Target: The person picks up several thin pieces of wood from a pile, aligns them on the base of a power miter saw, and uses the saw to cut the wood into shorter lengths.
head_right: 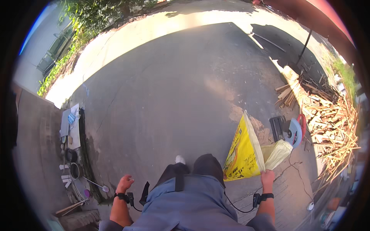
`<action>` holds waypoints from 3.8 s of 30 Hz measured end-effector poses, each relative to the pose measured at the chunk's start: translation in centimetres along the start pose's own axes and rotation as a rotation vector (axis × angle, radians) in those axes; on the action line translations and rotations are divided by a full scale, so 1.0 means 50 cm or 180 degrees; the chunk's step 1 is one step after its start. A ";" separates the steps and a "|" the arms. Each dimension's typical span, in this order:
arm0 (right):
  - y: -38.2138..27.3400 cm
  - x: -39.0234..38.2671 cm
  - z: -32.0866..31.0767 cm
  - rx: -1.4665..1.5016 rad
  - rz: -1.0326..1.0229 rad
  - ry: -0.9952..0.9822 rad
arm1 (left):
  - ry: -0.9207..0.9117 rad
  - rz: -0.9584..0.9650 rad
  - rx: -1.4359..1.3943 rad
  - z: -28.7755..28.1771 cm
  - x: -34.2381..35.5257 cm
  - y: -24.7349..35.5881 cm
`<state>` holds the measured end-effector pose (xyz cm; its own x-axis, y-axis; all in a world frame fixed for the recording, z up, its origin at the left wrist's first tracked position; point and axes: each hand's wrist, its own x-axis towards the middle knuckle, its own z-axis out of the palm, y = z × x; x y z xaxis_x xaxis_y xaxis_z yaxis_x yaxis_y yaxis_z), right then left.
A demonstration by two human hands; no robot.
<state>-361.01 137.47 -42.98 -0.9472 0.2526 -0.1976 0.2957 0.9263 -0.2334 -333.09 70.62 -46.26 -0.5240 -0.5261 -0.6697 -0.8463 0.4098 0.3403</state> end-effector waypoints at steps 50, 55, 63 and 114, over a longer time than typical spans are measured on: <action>-0.827 0.188 -0.069 0.1297 0.2509 0.1874 | -0.5619 0.5045 0.4310 0.653 0.579 1.703; -0.825 0.180 -0.136 0.1265 0.2477 0.1589 | -0.5662 0.4874 0.4159 0.671 0.469 1.664; -0.852 0.218 -0.208 0.1161 0.2806 0.1664 | -0.6525 0.4490 0.5745 0.737 0.351 1.731; -0.741 -0.061 0.208 0.3213 0.6682 0.5889 | -0.4873 0.9938 0.1239 0.856 0.010 1.625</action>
<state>-367.78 99.45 -43.62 0.9222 0.2015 -0.3299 -0.2352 -0.3849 -0.8925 -398.03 135.54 -47.23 0.8261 0.3429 0.4471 0.2890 -0.9390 0.1862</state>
